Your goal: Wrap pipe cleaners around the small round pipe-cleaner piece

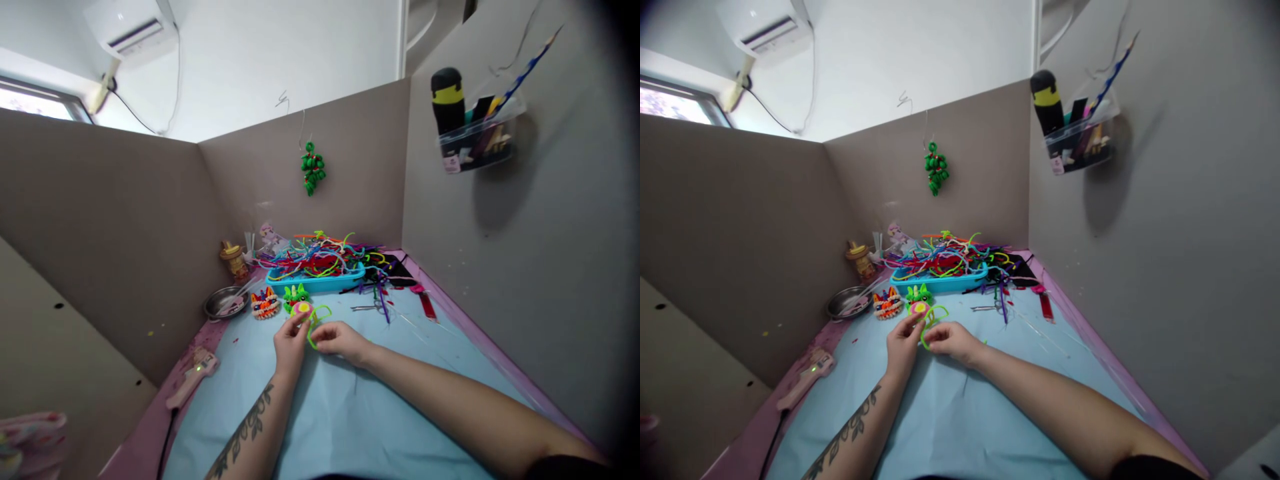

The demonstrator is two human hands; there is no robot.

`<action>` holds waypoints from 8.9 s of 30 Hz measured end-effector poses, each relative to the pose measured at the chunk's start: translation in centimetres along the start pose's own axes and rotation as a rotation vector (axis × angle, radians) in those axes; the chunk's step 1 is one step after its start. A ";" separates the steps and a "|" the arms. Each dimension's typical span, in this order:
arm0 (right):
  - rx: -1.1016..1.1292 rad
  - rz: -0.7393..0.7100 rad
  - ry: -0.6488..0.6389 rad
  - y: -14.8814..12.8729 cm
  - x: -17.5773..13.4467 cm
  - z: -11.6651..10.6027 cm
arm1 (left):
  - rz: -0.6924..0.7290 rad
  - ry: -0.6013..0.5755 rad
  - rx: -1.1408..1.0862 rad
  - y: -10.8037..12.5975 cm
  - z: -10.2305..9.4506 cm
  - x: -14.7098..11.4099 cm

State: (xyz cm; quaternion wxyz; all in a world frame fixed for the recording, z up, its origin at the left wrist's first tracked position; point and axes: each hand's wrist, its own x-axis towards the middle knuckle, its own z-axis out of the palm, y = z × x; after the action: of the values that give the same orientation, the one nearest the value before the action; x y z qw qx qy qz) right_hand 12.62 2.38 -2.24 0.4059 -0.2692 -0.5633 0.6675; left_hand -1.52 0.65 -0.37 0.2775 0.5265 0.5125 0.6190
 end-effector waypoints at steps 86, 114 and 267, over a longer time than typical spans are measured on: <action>-0.173 -0.098 0.192 -0.9 -0.2 -0.1 | 0.031 -0.034 0.040 0.0 0.6 -0.7; -0.446 -0.261 0.334 -2.4 -0.2 -1.0 | -0.174 -0.097 -0.294 0.4 0.8 -0.4; -0.616 -0.373 0.277 -1.9 0.4 -2.7 | -0.156 -0.150 -0.322 -0.4 0.6 0.2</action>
State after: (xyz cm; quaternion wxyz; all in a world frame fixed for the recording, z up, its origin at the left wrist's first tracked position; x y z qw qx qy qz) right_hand 15.04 4.25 -0.93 0.4925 -0.3590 -0.7166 0.3390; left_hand -1.07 1.13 -0.73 0.4428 0.4785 0.4239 0.6287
